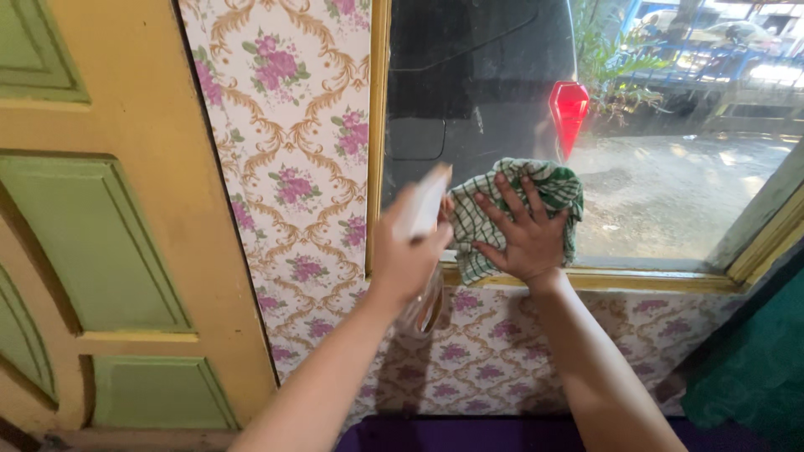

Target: The person cleans a window by repeatedly spraying a cleaning solution from a bottle and wiping the glass with a cloth. The person alternates between spraying and wiping motions across the window surface.

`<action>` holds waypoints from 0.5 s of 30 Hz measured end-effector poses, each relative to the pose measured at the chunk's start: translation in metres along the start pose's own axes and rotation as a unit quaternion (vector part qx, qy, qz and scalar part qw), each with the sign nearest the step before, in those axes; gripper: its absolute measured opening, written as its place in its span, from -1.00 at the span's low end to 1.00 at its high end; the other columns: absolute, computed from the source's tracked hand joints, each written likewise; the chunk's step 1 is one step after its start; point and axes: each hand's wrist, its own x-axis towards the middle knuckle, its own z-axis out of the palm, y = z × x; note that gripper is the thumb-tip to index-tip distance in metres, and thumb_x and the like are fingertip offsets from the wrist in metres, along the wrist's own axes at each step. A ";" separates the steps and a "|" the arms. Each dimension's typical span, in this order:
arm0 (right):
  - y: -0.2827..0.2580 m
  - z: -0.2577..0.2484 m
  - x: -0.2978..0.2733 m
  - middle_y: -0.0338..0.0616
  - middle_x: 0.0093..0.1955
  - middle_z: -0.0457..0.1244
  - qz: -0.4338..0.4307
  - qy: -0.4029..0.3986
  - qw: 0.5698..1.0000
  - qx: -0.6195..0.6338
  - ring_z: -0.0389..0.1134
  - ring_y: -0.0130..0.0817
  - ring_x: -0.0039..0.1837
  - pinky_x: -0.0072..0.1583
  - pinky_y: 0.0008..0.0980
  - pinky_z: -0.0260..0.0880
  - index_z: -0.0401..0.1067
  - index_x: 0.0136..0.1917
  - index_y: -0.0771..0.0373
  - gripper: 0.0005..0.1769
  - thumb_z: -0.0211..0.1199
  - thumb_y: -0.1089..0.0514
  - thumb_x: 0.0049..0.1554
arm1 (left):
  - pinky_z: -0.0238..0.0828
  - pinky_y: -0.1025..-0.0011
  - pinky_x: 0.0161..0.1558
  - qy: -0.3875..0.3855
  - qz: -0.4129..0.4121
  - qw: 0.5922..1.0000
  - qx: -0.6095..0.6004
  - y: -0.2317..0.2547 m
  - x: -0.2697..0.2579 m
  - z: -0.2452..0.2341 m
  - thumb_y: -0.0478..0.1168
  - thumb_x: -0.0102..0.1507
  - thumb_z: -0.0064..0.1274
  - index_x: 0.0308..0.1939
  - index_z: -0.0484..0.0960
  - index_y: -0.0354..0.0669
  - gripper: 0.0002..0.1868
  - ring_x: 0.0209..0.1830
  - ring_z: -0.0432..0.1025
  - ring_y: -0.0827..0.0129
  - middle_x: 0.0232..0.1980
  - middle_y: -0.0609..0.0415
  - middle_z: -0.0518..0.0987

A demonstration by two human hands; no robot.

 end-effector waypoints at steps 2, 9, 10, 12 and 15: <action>-0.001 -0.001 0.001 -0.37 0.73 -0.13 0.001 0.003 1.000 -0.007 -0.17 -0.20 0.71 0.38 0.47 -0.12 0.17 0.59 -0.41 -0.13 0.14 -0.55 0.07 | 0.40 0.41 -0.31 0.049 -0.079 0.995 0.042 0.021 0.021 0.006 -0.35 0.10 0.16 -0.04 0.66 -0.18 -0.67 -0.39 0.47 0.45 -0.34 0.14 0.63; -0.002 -0.001 0.003 -0.37 0.73 -0.12 0.006 0.018 1.000 -0.007 -0.16 -0.20 0.71 0.38 0.46 -0.11 0.18 0.59 -0.40 -0.15 0.13 -0.57 0.10 | 0.39 0.41 -0.32 0.107 -0.011 0.989 0.106 0.018 0.031 0.005 -0.37 0.11 0.20 -0.31 0.46 -0.27 -0.80 -0.42 0.47 0.43 -0.41 0.08 0.54; -0.002 0.000 0.002 -0.37 0.73 -0.12 0.005 0.020 1.000 -0.009 -0.16 -0.20 0.71 0.38 0.46 -0.11 0.18 0.59 -0.40 -0.15 0.13 -0.57 0.10 | 0.39 0.41 -0.29 0.112 0.009 0.987 0.113 0.016 0.027 0.004 -0.39 0.11 0.19 -0.29 0.45 -0.26 -0.80 -0.40 0.46 0.43 -0.39 0.07 0.53; -0.001 0.001 0.001 -0.38 0.73 -0.13 0.004 0.024 1.000 -0.015 -0.16 -0.20 0.71 0.38 0.46 -0.11 0.18 0.59 -0.41 -0.15 0.12 -0.58 0.10 | 0.40 0.40 -0.27 0.119 0.018 0.989 0.091 0.012 0.025 0.003 -0.41 0.10 0.16 -0.25 0.47 -0.25 -0.79 -0.37 0.46 0.42 -0.35 0.07 0.52; 0.001 0.005 0.000 -0.36 0.74 -0.12 0.003 0.023 1.000 -0.015 -0.16 -0.20 0.71 0.38 0.43 -0.11 0.19 0.59 -0.39 -0.14 0.13 -0.58 0.10 | 0.41 0.41 -0.27 0.125 0.010 0.991 0.039 0.014 0.026 0.003 -0.43 0.10 0.12 -0.20 0.52 -0.22 -0.79 -0.33 0.47 0.42 -0.29 0.09 0.55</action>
